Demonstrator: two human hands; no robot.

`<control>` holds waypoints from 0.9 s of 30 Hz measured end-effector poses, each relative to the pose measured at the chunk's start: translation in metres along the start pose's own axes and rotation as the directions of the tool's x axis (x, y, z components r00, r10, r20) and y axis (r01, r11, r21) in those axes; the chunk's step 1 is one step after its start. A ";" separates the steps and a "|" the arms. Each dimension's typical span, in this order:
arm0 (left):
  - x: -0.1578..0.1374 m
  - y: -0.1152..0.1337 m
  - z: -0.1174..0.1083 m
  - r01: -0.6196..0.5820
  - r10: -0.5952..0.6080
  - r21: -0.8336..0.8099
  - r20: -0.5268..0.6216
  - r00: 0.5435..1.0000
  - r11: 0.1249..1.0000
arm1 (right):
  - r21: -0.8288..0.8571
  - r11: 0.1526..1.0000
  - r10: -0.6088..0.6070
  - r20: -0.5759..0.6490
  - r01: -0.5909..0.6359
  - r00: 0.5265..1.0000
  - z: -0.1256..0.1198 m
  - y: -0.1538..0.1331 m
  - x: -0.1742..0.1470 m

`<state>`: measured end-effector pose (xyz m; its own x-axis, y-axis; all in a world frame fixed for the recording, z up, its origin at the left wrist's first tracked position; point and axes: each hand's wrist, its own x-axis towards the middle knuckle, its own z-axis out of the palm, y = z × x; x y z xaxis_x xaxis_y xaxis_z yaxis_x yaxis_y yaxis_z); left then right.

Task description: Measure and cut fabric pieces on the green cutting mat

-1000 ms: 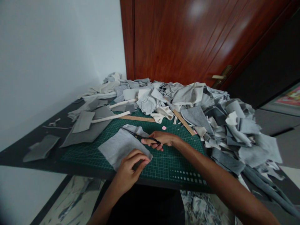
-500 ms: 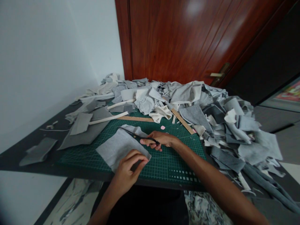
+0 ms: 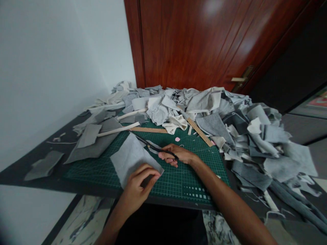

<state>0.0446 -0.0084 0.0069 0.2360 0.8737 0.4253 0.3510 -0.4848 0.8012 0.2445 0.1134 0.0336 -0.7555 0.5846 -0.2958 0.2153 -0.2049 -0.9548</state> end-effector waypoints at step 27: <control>0.004 0.002 -0.001 -0.024 0.027 0.079 -0.029 0.999 0.997 | 0.054 0.993 -0.098 -0.054 0.101 0.994 0.003 0.008 -0.002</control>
<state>0.0450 -0.0057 0.0111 0.2187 0.8613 0.4586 0.4157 -0.5074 0.7548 0.2455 0.1082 0.0262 -0.7383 0.6434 -0.2023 0.1047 -0.1870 -0.9768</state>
